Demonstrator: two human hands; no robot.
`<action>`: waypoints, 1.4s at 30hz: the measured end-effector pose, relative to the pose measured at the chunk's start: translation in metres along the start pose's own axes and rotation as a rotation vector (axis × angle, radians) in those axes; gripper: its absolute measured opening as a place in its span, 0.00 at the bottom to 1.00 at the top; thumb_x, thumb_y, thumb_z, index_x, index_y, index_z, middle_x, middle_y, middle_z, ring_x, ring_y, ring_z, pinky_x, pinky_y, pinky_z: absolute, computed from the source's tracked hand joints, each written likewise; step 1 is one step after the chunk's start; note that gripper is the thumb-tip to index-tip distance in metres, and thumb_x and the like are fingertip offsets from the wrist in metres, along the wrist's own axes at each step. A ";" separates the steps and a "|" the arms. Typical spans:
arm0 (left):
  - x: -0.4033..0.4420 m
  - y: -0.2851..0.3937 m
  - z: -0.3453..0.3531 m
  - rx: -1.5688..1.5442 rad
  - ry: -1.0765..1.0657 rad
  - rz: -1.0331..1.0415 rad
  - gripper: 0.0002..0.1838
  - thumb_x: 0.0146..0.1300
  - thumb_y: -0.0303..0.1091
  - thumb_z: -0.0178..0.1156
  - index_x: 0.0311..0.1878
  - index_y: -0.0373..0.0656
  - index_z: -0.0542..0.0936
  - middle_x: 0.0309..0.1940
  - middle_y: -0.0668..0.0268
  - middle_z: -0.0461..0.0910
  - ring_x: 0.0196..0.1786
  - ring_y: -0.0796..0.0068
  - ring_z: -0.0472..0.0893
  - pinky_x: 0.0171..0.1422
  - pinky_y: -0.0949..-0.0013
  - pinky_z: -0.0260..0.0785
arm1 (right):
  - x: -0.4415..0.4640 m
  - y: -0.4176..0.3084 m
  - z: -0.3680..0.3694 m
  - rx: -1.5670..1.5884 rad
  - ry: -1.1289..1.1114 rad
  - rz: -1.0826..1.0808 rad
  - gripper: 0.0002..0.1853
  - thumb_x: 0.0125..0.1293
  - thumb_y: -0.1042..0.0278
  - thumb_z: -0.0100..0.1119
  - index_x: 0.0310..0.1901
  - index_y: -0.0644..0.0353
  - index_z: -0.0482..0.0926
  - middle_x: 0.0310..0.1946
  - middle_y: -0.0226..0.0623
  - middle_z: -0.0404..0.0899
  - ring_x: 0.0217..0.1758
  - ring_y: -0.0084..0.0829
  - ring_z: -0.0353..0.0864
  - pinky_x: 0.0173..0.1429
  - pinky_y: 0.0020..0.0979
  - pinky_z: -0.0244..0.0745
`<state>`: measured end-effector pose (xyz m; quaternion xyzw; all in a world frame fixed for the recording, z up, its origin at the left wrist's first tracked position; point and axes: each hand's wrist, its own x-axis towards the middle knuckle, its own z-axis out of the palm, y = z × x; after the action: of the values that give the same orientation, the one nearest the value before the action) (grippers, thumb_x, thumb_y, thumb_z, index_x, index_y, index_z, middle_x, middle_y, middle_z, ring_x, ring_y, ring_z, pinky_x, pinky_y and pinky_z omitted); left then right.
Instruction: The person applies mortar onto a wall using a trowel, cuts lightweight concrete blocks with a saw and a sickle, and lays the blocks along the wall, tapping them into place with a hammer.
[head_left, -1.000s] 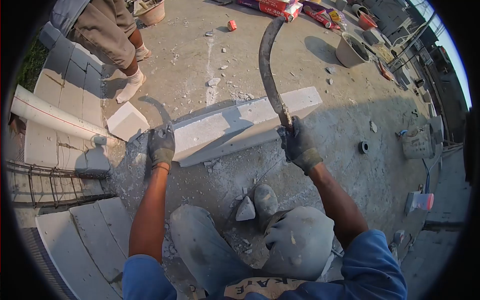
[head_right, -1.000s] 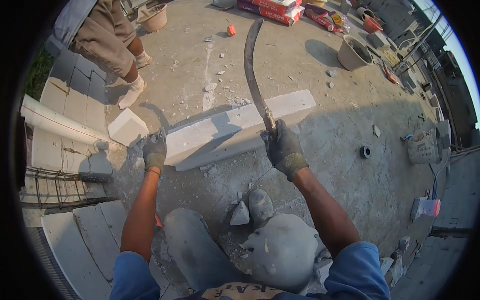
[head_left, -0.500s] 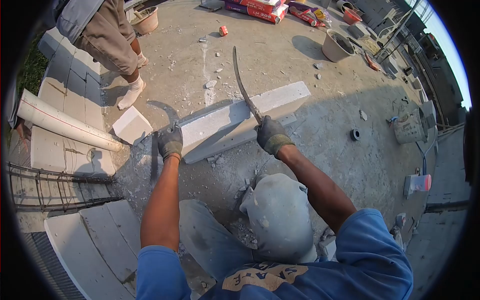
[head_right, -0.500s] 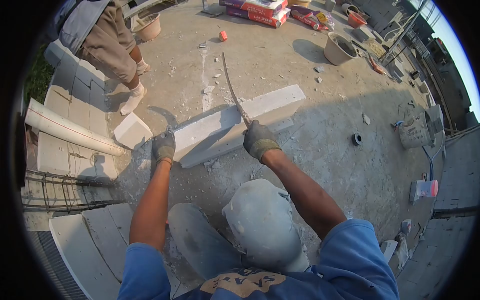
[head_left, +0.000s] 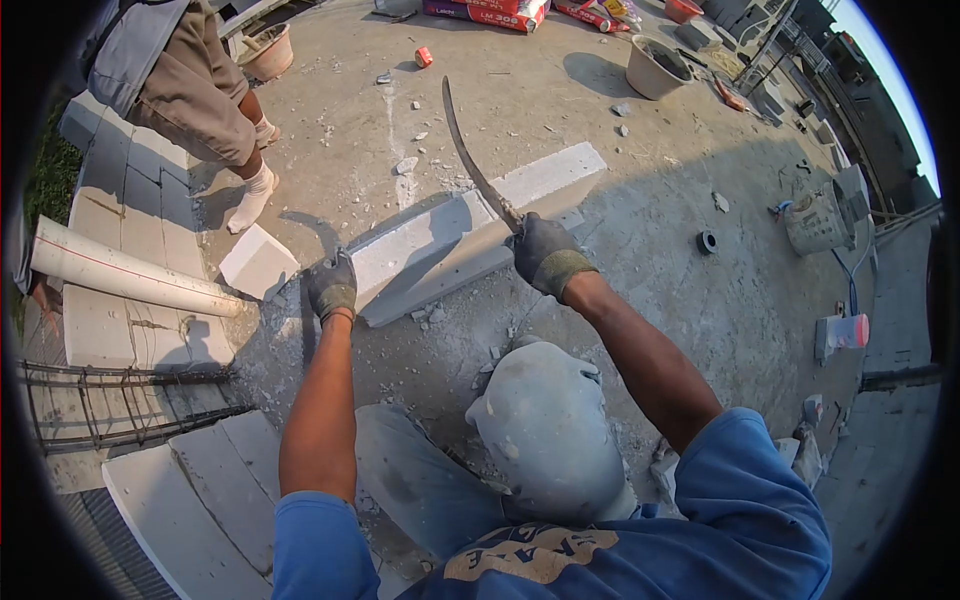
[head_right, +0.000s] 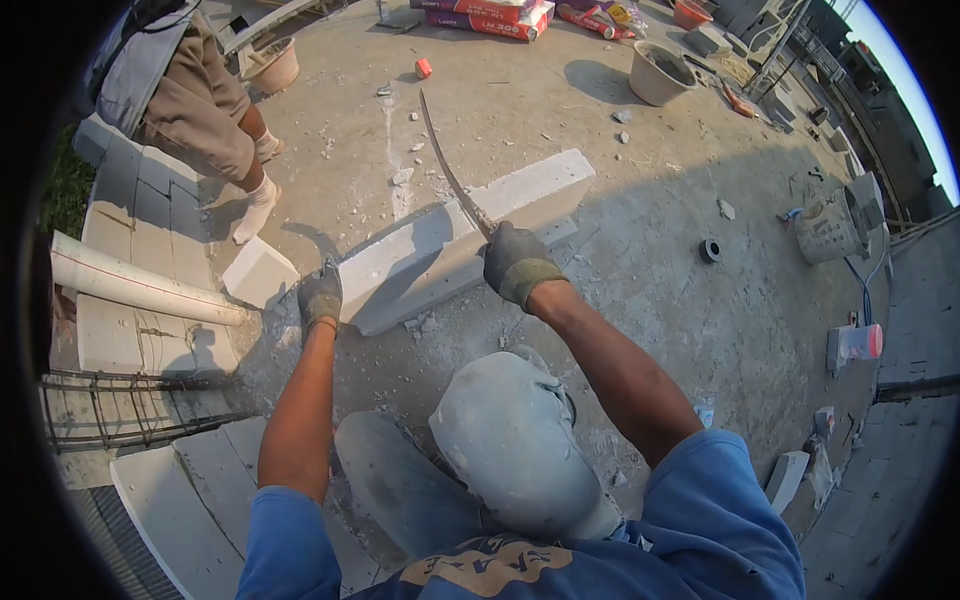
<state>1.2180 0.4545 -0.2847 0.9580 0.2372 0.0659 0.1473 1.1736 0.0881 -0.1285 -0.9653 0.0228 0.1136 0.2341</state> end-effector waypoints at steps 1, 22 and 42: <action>0.002 0.001 -0.001 -0.014 -0.034 -0.010 0.32 0.67 0.61 0.51 0.44 0.37 0.85 0.44 0.43 0.84 0.49 0.45 0.83 0.54 0.54 0.76 | -0.006 -0.005 -0.005 0.013 0.119 -0.052 0.16 0.69 0.60 0.56 0.45 0.67 0.68 0.32 0.60 0.81 0.41 0.61 0.82 0.47 0.55 0.74; -0.005 0.003 -0.007 -0.041 -0.072 -0.050 0.34 0.69 0.62 0.46 0.41 0.37 0.86 0.44 0.43 0.83 0.51 0.43 0.82 0.58 0.52 0.73 | 0.018 0.002 0.016 -0.012 0.119 -0.018 0.19 0.68 0.61 0.57 0.48 0.71 0.73 0.32 0.59 0.83 0.42 0.58 0.84 0.48 0.52 0.78; -0.003 -0.031 0.008 -1.524 -0.194 -0.433 0.37 0.71 0.64 0.43 0.57 0.36 0.79 0.59 0.51 0.79 0.57 0.52 0.79 0.64 0.50 0.70 | -0.025 0.123 0.058 0.386 0.562 -0.136 0.10 0.62 0.71 0.63 0.45 0.61 0.81 0.30 0.50 0.84 0.33 0.50 0.86 0.40 0.41 0.79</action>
<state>1.2033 0.4773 -0.3026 0.5278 0.2937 0.0961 0.7912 1.1249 0.0047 -0.2275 -0.8961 0.0430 -0.1787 0.4040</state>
